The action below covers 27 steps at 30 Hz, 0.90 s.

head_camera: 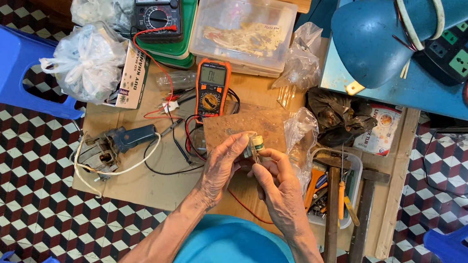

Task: The person sits at a workbench and works on a small electrical plug or socket component, holding it with both hands and using pliers to grip, pry, and manipulate its parts. They repeatedly reposition the component, work on its contacts, and set it down on a wooden board while continuing to handle it.

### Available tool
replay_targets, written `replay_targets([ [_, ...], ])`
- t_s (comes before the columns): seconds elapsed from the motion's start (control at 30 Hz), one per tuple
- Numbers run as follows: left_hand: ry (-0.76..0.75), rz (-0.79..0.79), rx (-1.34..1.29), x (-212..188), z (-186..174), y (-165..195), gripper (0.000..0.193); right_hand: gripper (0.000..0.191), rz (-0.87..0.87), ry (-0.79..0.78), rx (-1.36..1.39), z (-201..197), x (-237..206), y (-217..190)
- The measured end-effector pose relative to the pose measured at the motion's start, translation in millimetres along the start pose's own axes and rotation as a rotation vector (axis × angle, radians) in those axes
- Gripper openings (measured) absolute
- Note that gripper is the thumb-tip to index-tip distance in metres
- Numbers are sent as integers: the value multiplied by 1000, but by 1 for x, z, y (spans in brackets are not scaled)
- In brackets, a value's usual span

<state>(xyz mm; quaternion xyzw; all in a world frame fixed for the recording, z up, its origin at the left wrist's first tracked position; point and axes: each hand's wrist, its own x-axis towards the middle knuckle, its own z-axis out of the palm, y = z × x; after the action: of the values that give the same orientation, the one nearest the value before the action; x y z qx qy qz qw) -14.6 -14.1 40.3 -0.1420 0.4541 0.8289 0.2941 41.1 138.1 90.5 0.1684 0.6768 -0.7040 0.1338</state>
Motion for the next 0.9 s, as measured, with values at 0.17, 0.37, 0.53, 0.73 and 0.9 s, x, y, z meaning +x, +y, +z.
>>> replay_targets([
  [0.17, 23, -5, 18, -1, 1, -2, 48, 40, 148, -35, 197, -4, 1, -1],
  [0.37, 5, -30, -31, 2, 4, -4, 45, 37, -130, 48, -215, -3, 3, 4],
  [0.53, 46, -36, -17, 1, 4, -6, 47, 38, -177, 100, -385, 0, 0, 10],
  [0.73, 104, -87, -55, 7, 5, 2, 44, 47, 9, -14, -118, -10, 2, 17],
  [0.9, 69, -125, -128, 6, 8, 7, 43, 43, 69, 27, -22, -13, 4, 24],
])
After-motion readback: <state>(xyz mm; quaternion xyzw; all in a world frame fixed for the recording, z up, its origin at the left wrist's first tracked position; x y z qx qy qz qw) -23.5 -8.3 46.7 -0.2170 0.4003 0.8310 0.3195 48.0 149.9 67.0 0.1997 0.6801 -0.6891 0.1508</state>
